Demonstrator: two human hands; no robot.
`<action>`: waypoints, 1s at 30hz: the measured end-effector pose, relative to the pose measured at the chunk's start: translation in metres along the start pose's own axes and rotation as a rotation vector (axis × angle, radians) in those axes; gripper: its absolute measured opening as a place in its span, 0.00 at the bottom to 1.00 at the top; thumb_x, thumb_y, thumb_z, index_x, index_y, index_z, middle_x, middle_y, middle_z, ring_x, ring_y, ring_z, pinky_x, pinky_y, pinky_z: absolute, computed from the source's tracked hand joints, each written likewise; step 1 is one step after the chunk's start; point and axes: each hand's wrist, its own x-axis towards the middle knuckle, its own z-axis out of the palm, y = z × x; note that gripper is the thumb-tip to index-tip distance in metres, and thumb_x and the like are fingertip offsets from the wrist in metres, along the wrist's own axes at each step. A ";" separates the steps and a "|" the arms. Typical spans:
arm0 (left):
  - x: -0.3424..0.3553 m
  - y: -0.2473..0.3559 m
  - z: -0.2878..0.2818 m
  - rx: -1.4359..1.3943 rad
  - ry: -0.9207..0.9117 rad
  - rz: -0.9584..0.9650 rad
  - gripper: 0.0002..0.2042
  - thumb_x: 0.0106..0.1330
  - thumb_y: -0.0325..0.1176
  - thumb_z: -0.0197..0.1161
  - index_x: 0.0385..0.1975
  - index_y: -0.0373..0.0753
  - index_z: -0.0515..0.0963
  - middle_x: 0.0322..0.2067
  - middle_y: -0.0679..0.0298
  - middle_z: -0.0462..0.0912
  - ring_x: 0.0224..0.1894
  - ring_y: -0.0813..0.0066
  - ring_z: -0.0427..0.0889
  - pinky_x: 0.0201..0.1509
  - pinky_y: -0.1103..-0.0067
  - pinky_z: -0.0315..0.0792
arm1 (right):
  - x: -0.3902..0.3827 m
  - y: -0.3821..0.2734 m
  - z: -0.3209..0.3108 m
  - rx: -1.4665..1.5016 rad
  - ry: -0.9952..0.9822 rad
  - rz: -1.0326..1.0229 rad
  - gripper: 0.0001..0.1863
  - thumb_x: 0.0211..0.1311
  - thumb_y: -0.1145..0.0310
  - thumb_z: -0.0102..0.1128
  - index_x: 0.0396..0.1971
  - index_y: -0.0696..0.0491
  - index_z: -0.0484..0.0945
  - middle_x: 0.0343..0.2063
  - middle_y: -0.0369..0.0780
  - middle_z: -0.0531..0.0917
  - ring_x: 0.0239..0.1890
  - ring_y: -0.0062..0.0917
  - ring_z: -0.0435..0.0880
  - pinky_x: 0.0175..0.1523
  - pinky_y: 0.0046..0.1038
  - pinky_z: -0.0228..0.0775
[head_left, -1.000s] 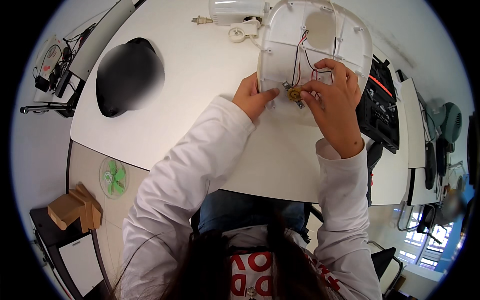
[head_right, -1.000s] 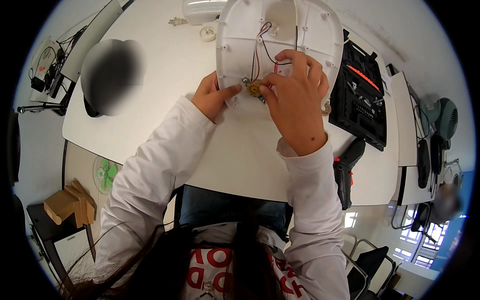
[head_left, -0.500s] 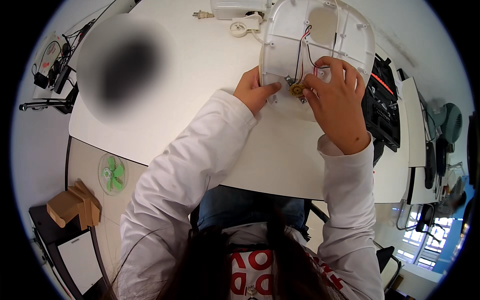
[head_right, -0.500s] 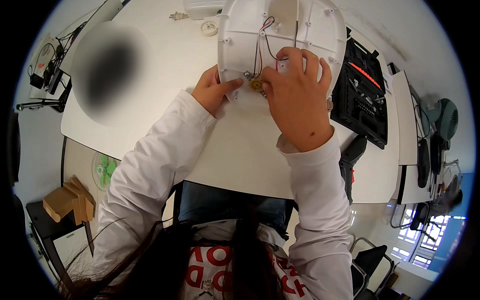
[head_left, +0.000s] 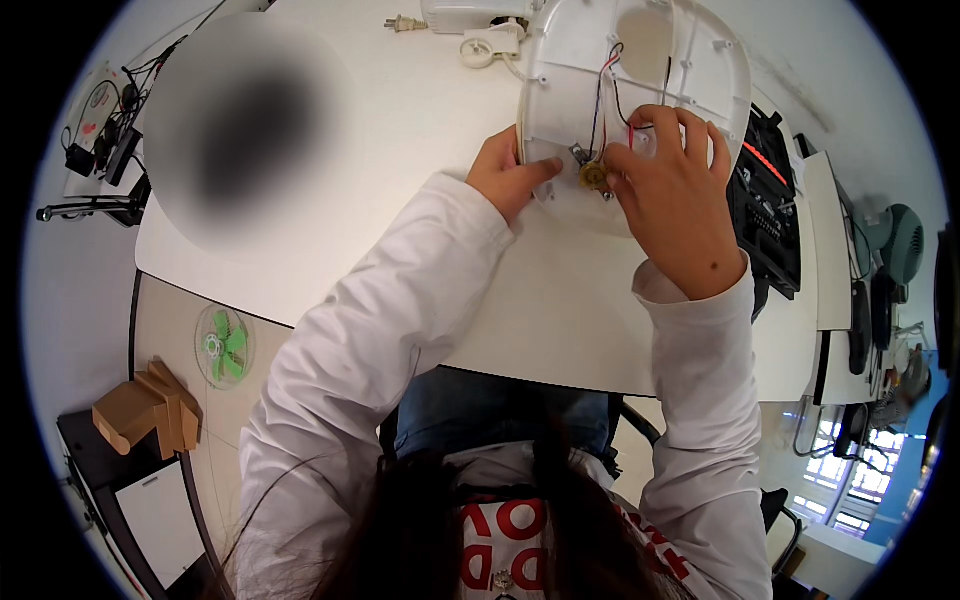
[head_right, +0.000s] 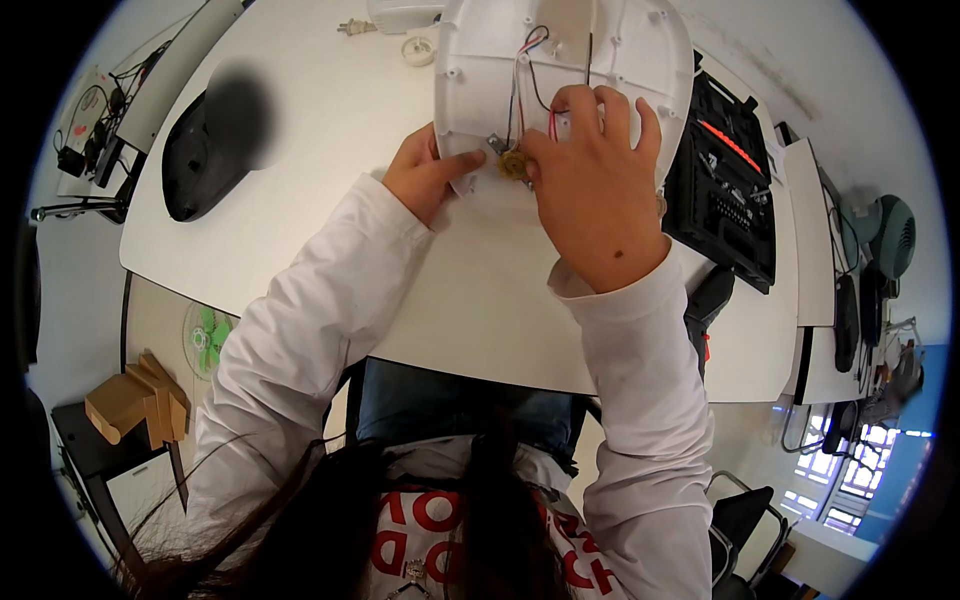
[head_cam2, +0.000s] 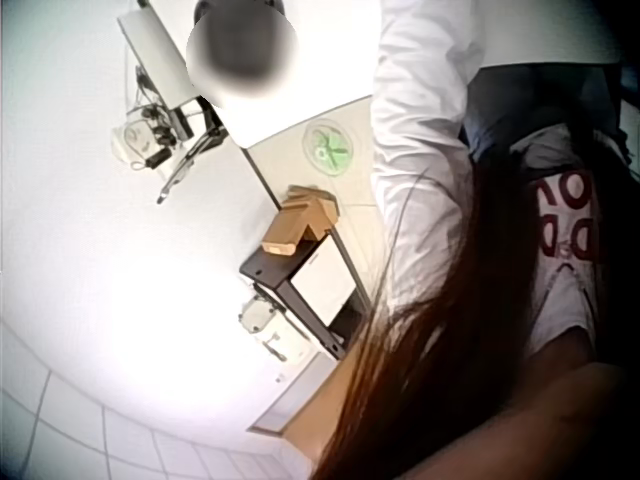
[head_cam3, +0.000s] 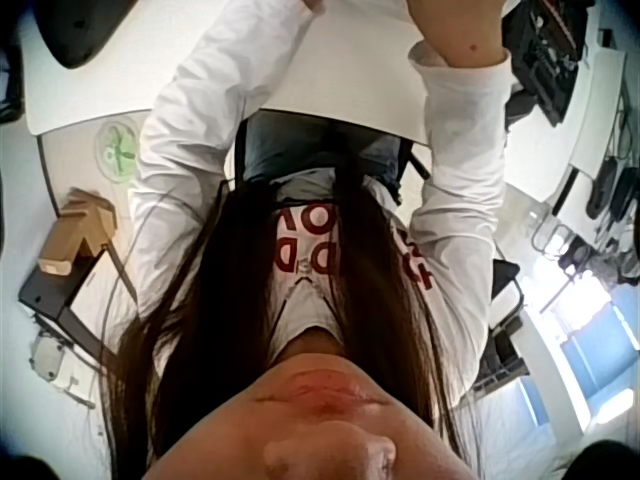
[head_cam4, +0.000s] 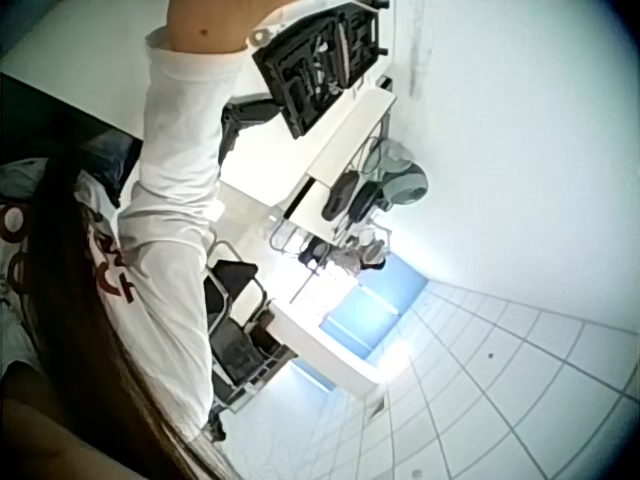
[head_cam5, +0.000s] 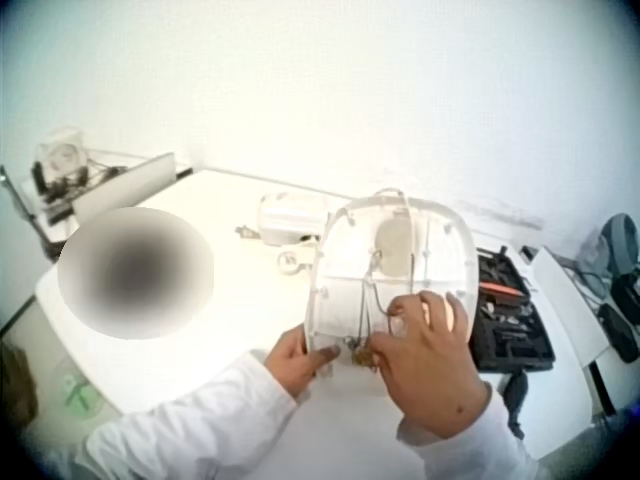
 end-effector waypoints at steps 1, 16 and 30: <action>0.000 -0.001 -0.001 -0.005 0.000 -0.001 0.16 0.62 0.22 0.58 0.50 0.32 0.69 0.44 0.61 0.79 0.43 0.75 0.79 0.46 0.79 0.72 | 0.001 0.000 0.000 0.003 -0.003 -0.006 0.06 0.53 0.67 0.62 0.32 0.43 0.83 0.46 0.35 0.72 0.57 0.35 0.64 0.65 0.48 0.47; 0.001 -0.004 -0.001 -0.055 0.021 0.044 0.17 0.59 0.20 0.57 0.49 0.31 0.71 0.42 0.59 0.81 0.42 0.73 0.80 0.46 0.78 0.73 | 0.003 0.001 0.009 -0.018 0.074 -0.025 0.04 0.53 0.63 0.62 0.27 0.44 0.83 0.42 0.35 0.73 0.53 0.34 0.67 0.63 0.47 0.52; 0.005 -0.006 -0.002 0.121 0.004 0.080 0.19 0.53 0.23 0.63 0.46 0.31 0.73 0.40 0.59 0.82 0.42 0.74 0.79 0.47 0.78 0.72 | 0.007 0.010 0.015 -0.027 -0.046 -0.073 0.05 0.55 0.63 0.60 0.27 0.43 0.84 0.40 0.36 0.71 0.53 0.33 0.66 0.64 0.49 0.49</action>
